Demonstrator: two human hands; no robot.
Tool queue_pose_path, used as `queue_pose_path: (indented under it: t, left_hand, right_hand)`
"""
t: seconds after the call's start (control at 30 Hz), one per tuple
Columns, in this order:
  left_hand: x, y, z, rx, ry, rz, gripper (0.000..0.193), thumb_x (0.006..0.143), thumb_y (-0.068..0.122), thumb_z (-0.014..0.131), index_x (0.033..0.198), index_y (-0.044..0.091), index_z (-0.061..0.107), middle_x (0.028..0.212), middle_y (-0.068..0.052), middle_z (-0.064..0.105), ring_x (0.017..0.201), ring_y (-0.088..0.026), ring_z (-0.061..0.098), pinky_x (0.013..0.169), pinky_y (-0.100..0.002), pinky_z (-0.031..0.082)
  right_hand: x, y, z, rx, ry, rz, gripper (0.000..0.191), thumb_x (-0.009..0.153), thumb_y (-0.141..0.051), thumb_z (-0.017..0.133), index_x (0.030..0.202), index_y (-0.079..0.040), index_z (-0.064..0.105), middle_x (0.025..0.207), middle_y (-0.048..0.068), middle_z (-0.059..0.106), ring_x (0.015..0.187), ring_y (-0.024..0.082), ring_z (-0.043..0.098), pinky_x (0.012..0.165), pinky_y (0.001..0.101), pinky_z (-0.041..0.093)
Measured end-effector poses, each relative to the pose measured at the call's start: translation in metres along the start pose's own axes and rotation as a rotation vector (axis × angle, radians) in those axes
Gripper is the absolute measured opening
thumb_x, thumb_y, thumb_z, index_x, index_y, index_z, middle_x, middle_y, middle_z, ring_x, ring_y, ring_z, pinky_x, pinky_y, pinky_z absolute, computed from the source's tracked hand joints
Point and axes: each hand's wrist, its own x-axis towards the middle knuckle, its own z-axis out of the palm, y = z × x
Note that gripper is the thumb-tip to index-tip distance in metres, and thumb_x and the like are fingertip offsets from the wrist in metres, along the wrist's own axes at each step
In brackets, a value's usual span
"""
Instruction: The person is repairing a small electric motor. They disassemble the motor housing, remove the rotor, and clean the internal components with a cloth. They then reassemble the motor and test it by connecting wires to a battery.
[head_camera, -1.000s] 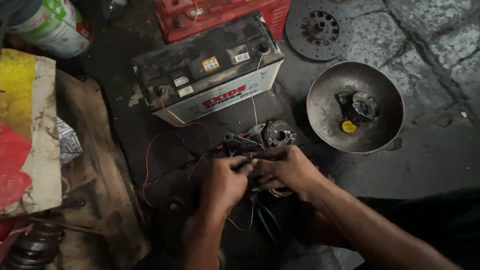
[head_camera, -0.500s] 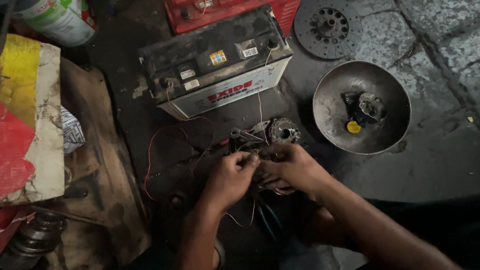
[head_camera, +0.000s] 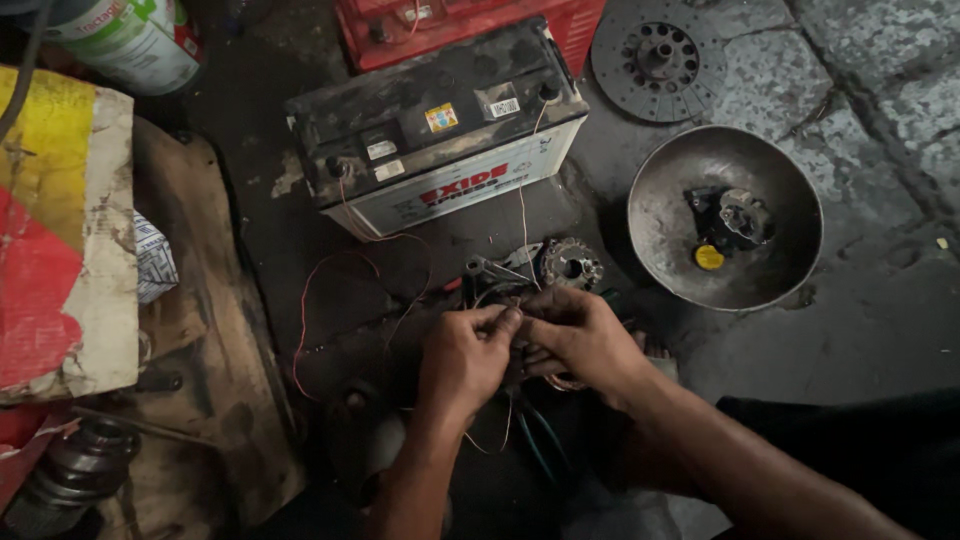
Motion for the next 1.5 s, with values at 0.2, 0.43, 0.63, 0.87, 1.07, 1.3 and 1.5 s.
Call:
queue_pose_path:
  t: [0.2,0.43,0.63,0.87,1.07,1.3,1.5]
  left_hand:
    - [0.0,0.0,0.003,-0.128,-0.002,0.006,0.029,0.09,0.027,0.068,0.109,0.007,0.079,0.095,-0.012,0.081,0.085,-0.023,0.08,0.075,-0.034,0.06]
    - [-0.003,0.008,-0.019,0.071,0.032,-0.021,0.03,0.095,0.032,0.065,0.106,0.009,0.081,0.093,-0.014,0.081,0.08,-0.023,0.077,0.071,-0.037,0.056]
    - [-0.005,0.014,-0.035,-0.049,0.283,-0.009,0.038,0.094,0.038,0.064,0.112,0.007,0.076,0.076,-0.01,0.076,0.067,-0.017,0.07,0.062,-0.033,0.053]
    - [-0.011,0.028,-0.024,-0.132,0.354,0.244,0.032,0.096,0.032,0.064,0.11,0.007,0.078,0.074,-0.003,0.075,0.062,-0.01,0.066,0.057,-0.028,0.051]
    - [-0.016,0.037,-0.022,-0.197,0.262,0.204,0.031,0.097,0.031,0.062,0.114,0.01,0.077,0.071,-0.002,0.073,0.059,-0.008,0.062,0.053,-0.027,0.049]
    - [-0.04,0.057,-0.025,-0.344,-0.075,0.694,0.041,0.097,0.031,0.068,0.127,0.003,0.069,0.123,-0.012,0.071,0.111,-0.018,0.072,0.09,-0.033,0.062]
    - [-0.054,0.062,-0.022,-0.047,0.085,0.807,0.059,0.081,0.028,0.082,0.131,0.002,0.066,0.134,-0.017,0.065,0.126,-0.031,0.063,0.103,-0.041,0.053]
  right_hand:
    - [0.002,0.008,0.002,0.054,0.005,-0.108,0.016,0.092,-0.008,0.069,0.104,0.002,0.063,0.087,0.012,0.07,0.071,0.02,0.072,0.06,0.0345,0.062]
    - [-0.01,-0.036,0.005,-0.152,0.042,-0.009,0.014,0.089,-0.012,0.068,0.096,0.0,0.068,0.082,0.011,0.074,0.068,0.019,0.074,0.06,0.0308,0.065]
    - [-0.019,-0.072,-0.007,0.149,0.28,-0.062,0.018,0.095,-0.018,0.067,0.096,-0.001,0.063,0.082,0.009,0.069,0.065,0.019,0.068,0.053,0.0301,0.054]
    - [-0.023,-0.063,-0.018,0.364,0.0,-0.048,0.018,0.097,-0.022,0.057,0.101,-0.006,0.066,0.079,0.006,0.067,0.064,0.017,0.062,0.054,0.0312,0.05]
    - [-0.025,-0.048,-0.028,0.581,-0.364,-0.04,0.018,0.096,-0.017,0.057,0.104,-0.003,0.065,0.079,0.007,0.066,0.069,0.02,0.064,0.059,0.0335,0.048]
    - [-0.024,-0.034,-0.027,0.665,-0.594,-0.118,0.023,0.099,-0.021,0.062,0.105,0.001,0.066,0.087,0.013,0.071,0.075,0.024,0.068,0.068,0.0363,0.054]
    - [-0.029,-0.039,-0.018,0.607,-0.271,-0.061,0.021,0.087,-0.011,0.059,0.105,-0.001,0.064,0.09,0.01,0.074,0.076,0.021,0.073,0.07,0.0365,0.059]
